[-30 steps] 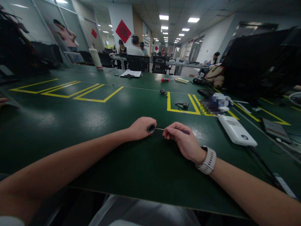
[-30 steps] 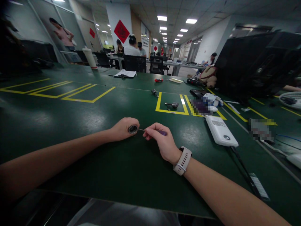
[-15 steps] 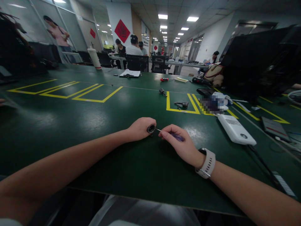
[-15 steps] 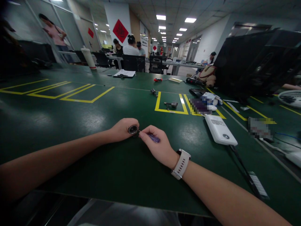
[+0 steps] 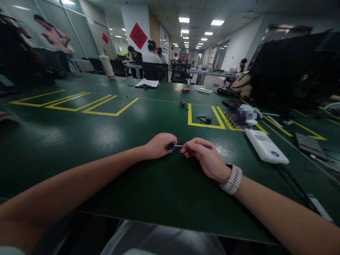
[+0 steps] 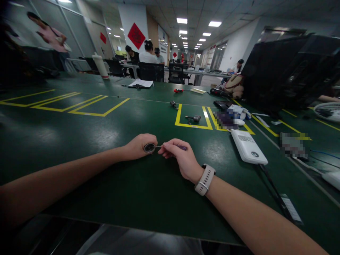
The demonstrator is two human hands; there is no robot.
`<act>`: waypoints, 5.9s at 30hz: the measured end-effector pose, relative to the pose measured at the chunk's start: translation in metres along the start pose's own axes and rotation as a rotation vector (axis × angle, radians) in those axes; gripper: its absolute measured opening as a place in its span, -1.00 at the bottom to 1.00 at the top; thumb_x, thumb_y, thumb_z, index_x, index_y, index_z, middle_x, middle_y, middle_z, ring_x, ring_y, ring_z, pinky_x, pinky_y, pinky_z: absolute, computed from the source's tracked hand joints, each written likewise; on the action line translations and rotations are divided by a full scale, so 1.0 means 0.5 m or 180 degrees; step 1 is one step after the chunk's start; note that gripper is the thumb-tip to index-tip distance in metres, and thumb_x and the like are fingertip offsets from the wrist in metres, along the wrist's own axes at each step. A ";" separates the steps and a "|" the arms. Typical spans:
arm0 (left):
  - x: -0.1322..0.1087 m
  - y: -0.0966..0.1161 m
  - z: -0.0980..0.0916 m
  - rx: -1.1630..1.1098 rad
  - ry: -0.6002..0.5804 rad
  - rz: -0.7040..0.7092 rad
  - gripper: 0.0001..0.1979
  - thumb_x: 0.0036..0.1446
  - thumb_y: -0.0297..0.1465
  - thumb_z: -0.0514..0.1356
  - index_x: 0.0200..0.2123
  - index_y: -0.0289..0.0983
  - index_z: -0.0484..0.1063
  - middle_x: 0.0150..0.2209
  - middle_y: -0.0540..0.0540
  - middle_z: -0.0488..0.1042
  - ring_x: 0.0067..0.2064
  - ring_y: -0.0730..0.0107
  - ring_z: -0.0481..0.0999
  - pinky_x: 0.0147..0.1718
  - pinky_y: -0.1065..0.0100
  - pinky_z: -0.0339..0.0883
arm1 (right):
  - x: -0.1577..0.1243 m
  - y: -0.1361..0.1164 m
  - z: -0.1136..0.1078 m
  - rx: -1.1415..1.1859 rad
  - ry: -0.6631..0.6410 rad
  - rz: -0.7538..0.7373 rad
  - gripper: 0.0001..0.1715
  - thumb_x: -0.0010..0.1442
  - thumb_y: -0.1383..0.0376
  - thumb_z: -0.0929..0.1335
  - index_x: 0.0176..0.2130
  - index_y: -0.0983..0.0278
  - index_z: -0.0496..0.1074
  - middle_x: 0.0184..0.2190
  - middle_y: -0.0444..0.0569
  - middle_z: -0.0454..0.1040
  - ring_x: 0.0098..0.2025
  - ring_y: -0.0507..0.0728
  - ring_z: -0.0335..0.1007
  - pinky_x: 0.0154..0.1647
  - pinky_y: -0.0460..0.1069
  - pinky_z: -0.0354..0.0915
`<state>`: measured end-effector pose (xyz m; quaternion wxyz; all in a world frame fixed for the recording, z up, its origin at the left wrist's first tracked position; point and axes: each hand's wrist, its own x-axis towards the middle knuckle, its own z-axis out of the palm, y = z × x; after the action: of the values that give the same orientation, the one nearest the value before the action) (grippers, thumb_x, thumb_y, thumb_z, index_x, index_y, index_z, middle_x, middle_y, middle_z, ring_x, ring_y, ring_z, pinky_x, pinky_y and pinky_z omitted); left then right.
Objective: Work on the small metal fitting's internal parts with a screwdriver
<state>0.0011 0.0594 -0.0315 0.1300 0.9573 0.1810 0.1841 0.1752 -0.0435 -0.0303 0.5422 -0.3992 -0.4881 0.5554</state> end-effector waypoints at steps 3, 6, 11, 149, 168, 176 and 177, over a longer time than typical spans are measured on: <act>-0.001 0.000 0.001 0.0081 0.0005 -0.0064 -0.94 -0.01 -0.52 0.10 -0.50 -0.31 0.28 -0.52 0.03 0.31 -0.45 0.48 0.31 -0.43 0.43 0.15 | -0.011 0.000 0.008 -0.0581 0.0047 -0.0376 -0.85 0.12 0.24 0.34 -0.40 0.26 0.46 -0.42 -0.08 0.49 -0.33 0.06 0.38 -0.25 0.01 0.27; -0.001 0.000 0.003 0.0160 0.0002 -0.0070 -0.93 0.00 -0.51 0.11 -0.51 -0.31 0.28 -0.52 0.03 0.31 -0.45 0.47 0.31 -0.44 0.43 0.14 | -0.016 -0.002 0.010 -0.0978 0.0017 -0.0499 -0.83 0.13 0.23 0.33 -0.38 0.26 0.47 -0.40 -0.07 0.49 -0.31 0.08 0.38 -0.23 0.03 0.28; -0.001 -0.004 0.004 0.0211 -0.0025 -0.0077 -0.94 0.00 -0.51 0.11 -0.50 -0.30 0.29 -0.51 0.03 0.32 -0.44 0.47 0.31 -0.43 0.43 0.14 | -0.004 0.000 0.003 -0.0236 -0.0025 -0.0191 -0.85 0.11 0.26 0.34 -0.41 0.27 0.47 -0.42 -0.07 0.50 -0.34 0.06 0.38 -0.26 0.02 0.27; -0.003 -0.024 -0.033 0.0385 0.0278 -0.1221 -0.87 -0.03 -0.36 0.17 -0.42 -0.30 0.31 -0.46 -0.02 0.35 -0.42 0.39 0.33 -0.46 0.38 0.14 | -0.007 0.001 -0.003 -0.1008 0.0078 -0.0316 -0.82 0.06 0.24 0.38 -0.29 0.26 0.42 -0.27 -0.05 0.48 -0.20 0.10 0.40 -0.13 0.06 0.28; -0.026 0.048 -0.109 -0.0606 0.1324 -0.1609 -0.72 -0.18 -0.25 0.32 -0.41 -0.29 0.40 -0.49 0.02 0.39 -0.45 0.45 0.35 -0.47 0.41 0.18 | -0.008 0.003 0.014 -0.3833 -0.1944 -0.2021 -0.80 0.17 0.49 0.24 -0.21 0.30 0.36 -0.17 0.08 0.48 -0.10 0.14 0.36 -0.13 0.05 0.31; 0.001 0.113 -0.087 -0.3188 0.1829 -0.2393 -0.84 -0.07 -0.56 0.26 -0.35 -0.33 0.39 -0.52 0.00 0.40 -0.49 0.50 0.43 -0.43 0.41 0.35 | -0.038 -0.008 0.003 -0.1815 -0.0251 -0.0854 -0.83 0.18 0.28 0.31 -0.19 0.24 0.44 -0.23 -0.03 0.52 -0.17 0.09 0.43 -0.11 0.03 0.31; 0.010 0.115 -0.084 -0.3483 0.1868 -0.2391 -0.85 -0.06 -0.59 0.23 -0.34 -0.35 0.39 -0.49 -0.02 0.42 -0.45 0.49 0.46 -0.37 0.38 0.38 | -0.038 -0.008 0.001 -0.1360 -0.0028 -0.0611 -0.84 0.17 0.24 0.32 -0.24 0.24 0.45 -0.31 -0.06 0.53 -0.24 0.08 0.45 -0.18 0.02 0.33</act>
<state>0.0057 0.0172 0.0258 0.5909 0.5395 0.4071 0.4405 0.1773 -0.0626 -0.0278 0.4935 -0.4542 -0.6327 0.3870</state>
